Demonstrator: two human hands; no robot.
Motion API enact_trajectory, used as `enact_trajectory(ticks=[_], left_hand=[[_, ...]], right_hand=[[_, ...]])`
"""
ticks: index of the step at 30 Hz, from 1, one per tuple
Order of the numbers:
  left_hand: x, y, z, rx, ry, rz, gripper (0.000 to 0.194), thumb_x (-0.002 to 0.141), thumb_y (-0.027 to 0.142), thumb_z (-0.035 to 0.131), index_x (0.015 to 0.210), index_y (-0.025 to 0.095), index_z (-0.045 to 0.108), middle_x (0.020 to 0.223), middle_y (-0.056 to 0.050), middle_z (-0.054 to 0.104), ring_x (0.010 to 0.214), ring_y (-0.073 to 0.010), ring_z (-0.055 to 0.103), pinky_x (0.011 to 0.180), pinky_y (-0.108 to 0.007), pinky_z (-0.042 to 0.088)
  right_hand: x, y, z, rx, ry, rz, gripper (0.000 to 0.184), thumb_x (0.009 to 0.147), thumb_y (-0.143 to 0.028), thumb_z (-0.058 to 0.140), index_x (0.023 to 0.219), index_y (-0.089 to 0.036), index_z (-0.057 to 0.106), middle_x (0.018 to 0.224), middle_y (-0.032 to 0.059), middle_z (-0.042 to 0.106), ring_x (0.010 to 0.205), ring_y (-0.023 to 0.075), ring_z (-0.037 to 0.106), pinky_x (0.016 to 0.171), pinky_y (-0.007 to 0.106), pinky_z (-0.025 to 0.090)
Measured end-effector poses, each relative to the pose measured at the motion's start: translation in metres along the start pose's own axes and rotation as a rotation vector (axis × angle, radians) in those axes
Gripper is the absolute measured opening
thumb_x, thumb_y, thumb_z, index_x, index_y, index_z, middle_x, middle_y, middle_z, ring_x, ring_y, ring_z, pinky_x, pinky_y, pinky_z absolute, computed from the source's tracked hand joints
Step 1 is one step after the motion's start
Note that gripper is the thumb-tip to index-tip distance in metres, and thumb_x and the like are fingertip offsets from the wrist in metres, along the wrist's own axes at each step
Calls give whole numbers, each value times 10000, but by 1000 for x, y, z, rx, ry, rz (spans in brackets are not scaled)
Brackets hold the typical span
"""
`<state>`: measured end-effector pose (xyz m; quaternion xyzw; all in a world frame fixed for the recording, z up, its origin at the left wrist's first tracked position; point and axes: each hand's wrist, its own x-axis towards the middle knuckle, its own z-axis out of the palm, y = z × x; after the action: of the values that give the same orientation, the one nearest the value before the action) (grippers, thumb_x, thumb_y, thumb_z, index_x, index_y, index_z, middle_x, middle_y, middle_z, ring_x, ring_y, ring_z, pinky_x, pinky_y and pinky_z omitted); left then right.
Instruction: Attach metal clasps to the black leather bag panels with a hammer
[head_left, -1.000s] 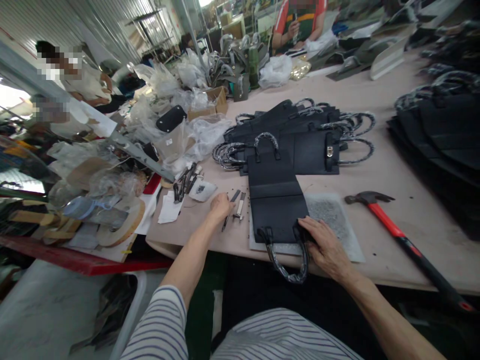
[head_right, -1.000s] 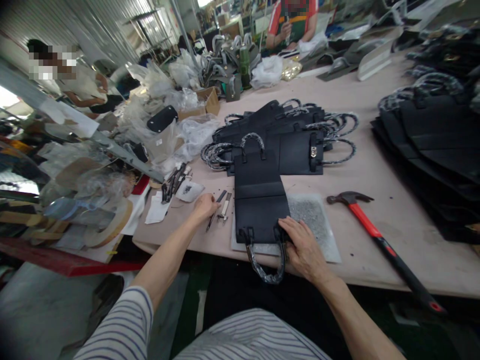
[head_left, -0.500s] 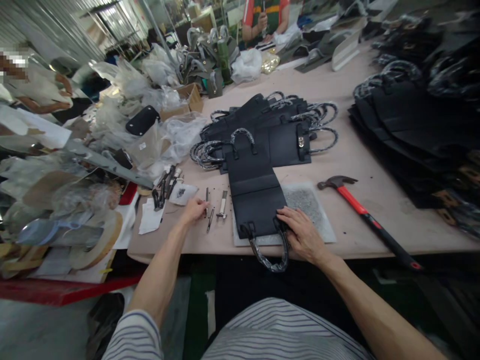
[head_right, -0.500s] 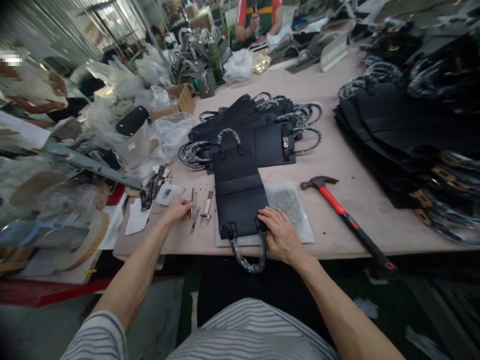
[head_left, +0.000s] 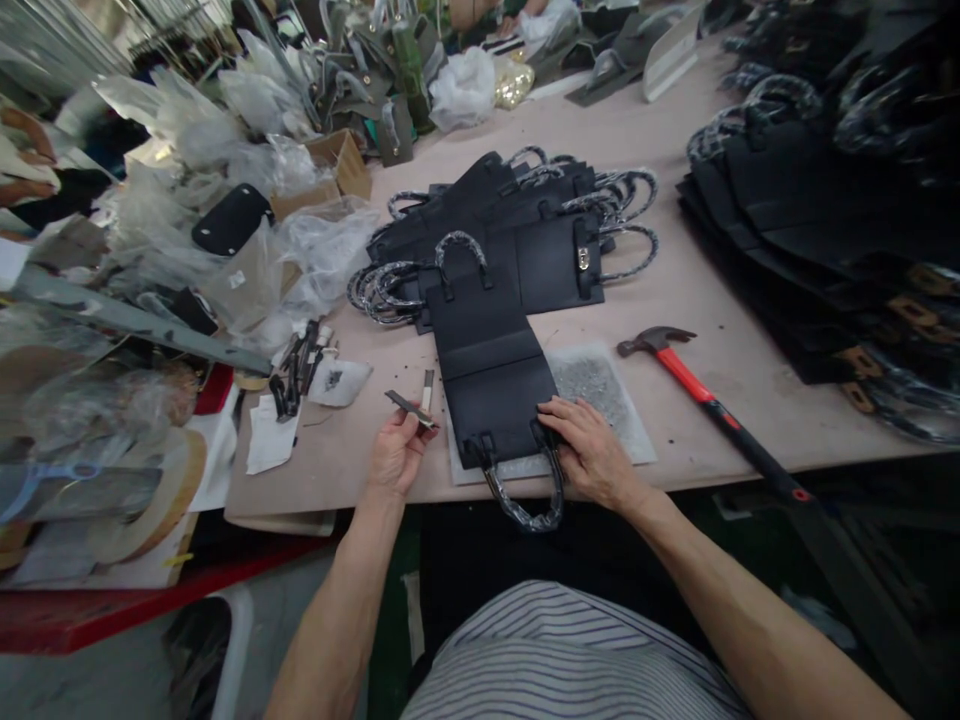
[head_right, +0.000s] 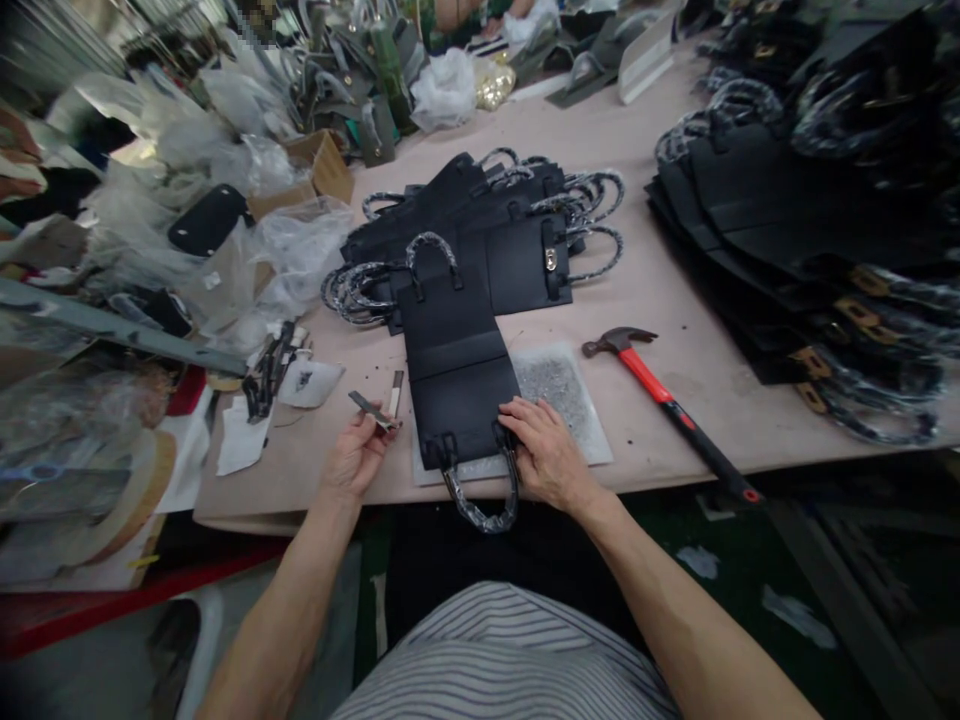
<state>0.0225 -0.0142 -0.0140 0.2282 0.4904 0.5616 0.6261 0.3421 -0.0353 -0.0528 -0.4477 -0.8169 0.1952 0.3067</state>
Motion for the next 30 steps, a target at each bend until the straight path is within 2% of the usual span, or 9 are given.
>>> enact_trajectory(ticks=[4, 8, 12, 16, 23, 30], left_hand=[[-9, -28, 33, 170, -53, 187, 329, 742, 321, 843, 947, 179, 629, 871, -16, 731, 818, -172, 731, 766, -315, 617], [-16, -44, 49, 446, -127, 345, 224, 835, 306, 749, 971, 175, 628, 950, -48, 735, 891, -199, 739, 876, -367, 606], [-23, -53, 52, 640, -174, 434, 118, 885, 255, 670, 977, 188, 640, 989, -66, 740, 970, -220, 733, 955, -400, 580], [-26, -59, 52, 752, -163, 494, 93, 888, 243, 664, 962, 190, 650, 1003, -74, 755, 990, -221, 728, 982, -405, 566], [-23, -66, 50, 755, -139, 548, 99, 895, 241, 670, 977, 187, 661, 996, -65, 760, 978, -210, 730, 963, -394, 572], [-21, -65, 49, 730, -163, 524, 73, 885, 204, 665, 954, 183, 673, 967, -61, 760, 952, -211, 737, 941, -385, 580]], right_hand=[[0, 1, 0, 3, -6, -1, 594, 793, -81, 466, 1365, -212, 557, 1452, 101, 567, 1419, 287, 443, 1195, 571, 288], [1, 0, -2, 5, -5, -5, 572, 788, -82, 470, 1341, -194, 563, 1440, 111, 575, 1414, 286, 447, 1202, 564, 274], [2, -2, -3, 14, -4, 9, 588, 774, -85, 473, 1342, -205, 571, 1429, 106, 585, 1407, 293, 455, 1198, 567, 278], [2, -3, -4, 11, -7, 12, 573, 777, -85, 467, 1327, -203, 576, 1423, 101, 589, 1403, 287, 459, 1200, 561, 278], [3, -2, -5, 23, -15, 16, 603, 755, -87, 482, 1339, -201, 580, 1424, 105, 588, 1402, 297, 457, 1200, 572, 275], [2, -1, -5, 13, -26, 8, 571, 772, -90, 487, 1328, -194, 567, 1433, 111, 579, 1407, 291, 453, 1200, 570, 273]])
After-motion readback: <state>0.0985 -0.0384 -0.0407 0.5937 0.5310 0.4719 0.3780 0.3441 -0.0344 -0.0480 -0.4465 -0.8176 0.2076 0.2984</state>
